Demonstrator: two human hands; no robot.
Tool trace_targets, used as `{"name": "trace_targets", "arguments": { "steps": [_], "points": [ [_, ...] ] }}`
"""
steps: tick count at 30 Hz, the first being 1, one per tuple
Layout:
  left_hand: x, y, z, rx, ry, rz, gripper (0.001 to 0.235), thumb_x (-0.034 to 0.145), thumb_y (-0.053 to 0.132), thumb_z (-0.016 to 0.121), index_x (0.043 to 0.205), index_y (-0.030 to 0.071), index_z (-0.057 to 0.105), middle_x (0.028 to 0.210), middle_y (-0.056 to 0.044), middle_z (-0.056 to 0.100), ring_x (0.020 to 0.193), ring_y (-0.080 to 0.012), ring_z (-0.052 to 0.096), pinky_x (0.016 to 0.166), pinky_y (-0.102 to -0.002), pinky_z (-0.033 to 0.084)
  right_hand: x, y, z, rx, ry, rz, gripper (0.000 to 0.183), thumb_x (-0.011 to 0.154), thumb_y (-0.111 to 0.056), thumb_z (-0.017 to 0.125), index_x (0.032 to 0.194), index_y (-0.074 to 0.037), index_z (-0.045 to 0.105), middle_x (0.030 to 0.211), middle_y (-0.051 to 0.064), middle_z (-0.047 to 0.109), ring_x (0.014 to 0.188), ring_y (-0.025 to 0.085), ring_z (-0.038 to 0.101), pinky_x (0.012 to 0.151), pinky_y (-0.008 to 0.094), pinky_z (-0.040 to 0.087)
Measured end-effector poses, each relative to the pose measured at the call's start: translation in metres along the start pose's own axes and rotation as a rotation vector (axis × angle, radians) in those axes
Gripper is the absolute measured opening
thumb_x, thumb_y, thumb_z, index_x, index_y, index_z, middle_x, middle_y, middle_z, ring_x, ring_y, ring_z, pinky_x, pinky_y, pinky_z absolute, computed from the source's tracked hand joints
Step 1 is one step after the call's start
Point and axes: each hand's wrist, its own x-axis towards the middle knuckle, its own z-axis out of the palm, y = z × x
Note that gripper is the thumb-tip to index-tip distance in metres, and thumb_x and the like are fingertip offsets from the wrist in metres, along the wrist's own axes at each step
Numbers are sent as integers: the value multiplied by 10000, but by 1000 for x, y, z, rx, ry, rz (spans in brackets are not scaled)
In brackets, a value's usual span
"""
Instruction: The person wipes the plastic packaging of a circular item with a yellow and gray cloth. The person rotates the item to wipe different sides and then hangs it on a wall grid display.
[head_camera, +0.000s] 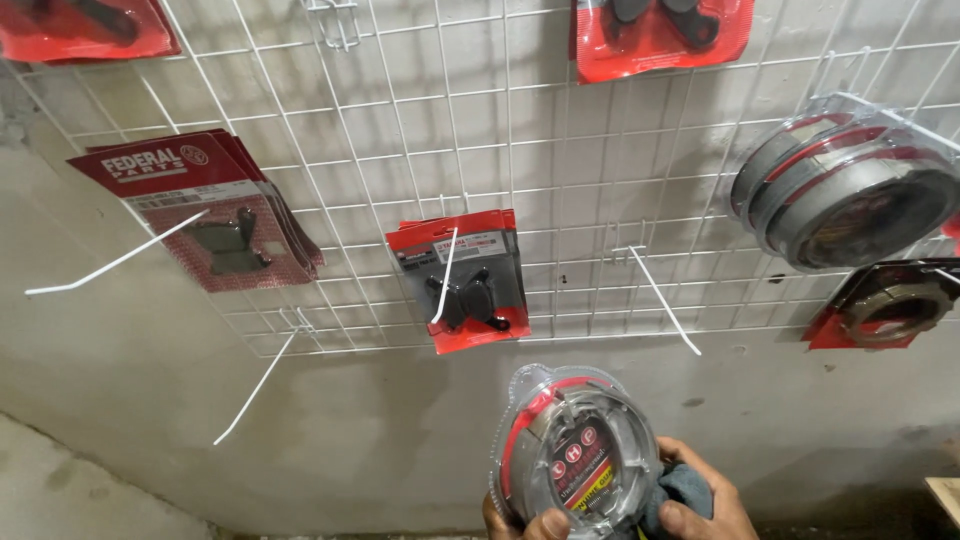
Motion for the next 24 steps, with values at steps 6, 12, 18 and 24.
{"name": "trace_targets", "arguments": {
  "steps": [6,12,18,24],
  "points": [
    [-13,8,-21,10,5,-86,710,830,81,631,1484,-63,395,1356,-301,594,1172,-366,651,1026,-478,551,1,-36,44,270,-260,-57,556,758,-146,853,1196,120,637,1089,297,765,1063,394,706,924,505,507],
    [-5,25,-37,-127,-130,-96,689,825,-1,655,1475,-73,438,1398,-266,604,1278,-370,613,1115,-493,490,14,15,26,92,-163,-18,845,669,-156,888,1422,62,572,1271,255,770,1227,365,691,1048,486,473],
    [-67,-31,-104,206,242,18,772,763,381,1035,1222,-57,597,1160,-315,740,1072,-397,755,936,-525,644,21,41,37,106,-156,-22,819,678,-103,915,1410,57,582,1279,289,791,1235,382,720,1078,535,507],
    [-30,-9,-111,87,26,-102,937,751,85,966,1454,-12,355,1413,-272,568,1290,-335,598,1126,-443,421,27,97,38,249,132,-140,786,564,97,818,1328,154,641,1209,373,785,1163,453,729,1064,593,498]
  ]
}}
